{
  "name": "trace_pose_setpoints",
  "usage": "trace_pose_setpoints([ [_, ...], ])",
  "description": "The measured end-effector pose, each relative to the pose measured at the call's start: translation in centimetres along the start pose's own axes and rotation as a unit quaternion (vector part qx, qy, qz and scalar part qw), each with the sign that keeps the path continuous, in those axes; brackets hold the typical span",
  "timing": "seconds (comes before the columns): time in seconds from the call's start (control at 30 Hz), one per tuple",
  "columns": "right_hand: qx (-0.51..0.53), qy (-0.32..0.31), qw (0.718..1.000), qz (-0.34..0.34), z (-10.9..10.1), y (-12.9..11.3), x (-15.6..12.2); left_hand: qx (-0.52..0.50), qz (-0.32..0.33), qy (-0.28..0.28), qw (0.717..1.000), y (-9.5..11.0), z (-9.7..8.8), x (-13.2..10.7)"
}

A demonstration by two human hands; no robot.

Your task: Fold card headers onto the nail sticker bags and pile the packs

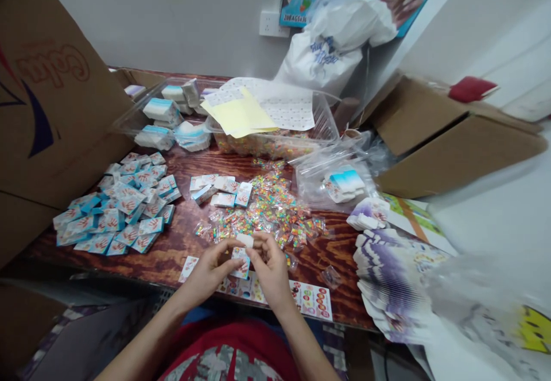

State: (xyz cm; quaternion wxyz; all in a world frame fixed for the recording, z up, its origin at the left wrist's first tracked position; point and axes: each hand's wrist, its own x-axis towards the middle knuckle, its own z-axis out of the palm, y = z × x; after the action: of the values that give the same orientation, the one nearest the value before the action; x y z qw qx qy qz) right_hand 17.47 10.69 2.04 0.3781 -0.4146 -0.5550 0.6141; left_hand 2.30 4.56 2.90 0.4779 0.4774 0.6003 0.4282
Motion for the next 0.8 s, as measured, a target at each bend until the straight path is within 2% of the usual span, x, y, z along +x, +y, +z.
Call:
trace_pose_setpoints([
  [0.07,0.028,-0.008,0.999,0.013,0.0,0.0,-0.2,-0.002,0.0,0.004,1.0,-0.1,0.1,-0.2],
  [0.2,-0.02,-0.056,0.998,0.0,-0.6,-0.4,-0.4,-0.086,-0.018,0.026,0.996,-0.4,0.6,-0.5],
  [0.3,-0.028,-0.058,0.997,-0.032,-0.9,-0.7,-0.3,-0.169,-0.046,0.037,0.984,-0.4,1.2,-0.6],
  [0.37,-0.013,-0.053,0.998,-0.031,-0.9,-0.8,-0.2,-0.186,-0.055,0.032,0.98,-0.3,1.3,-0.6],
  [0.53,0.002,-0.054,0.998,0.041,-0.8,-1.0,0.0,-0.172,-0.056,0.005,0.983,0.2,0.9,-0.6],
  [0.8,0.047,-0.031,0.992,0.109,-1.0,-2.0,0.2,-0.189,-0.051,-0.017,0.981,1.0,0.4,-1.0],
])
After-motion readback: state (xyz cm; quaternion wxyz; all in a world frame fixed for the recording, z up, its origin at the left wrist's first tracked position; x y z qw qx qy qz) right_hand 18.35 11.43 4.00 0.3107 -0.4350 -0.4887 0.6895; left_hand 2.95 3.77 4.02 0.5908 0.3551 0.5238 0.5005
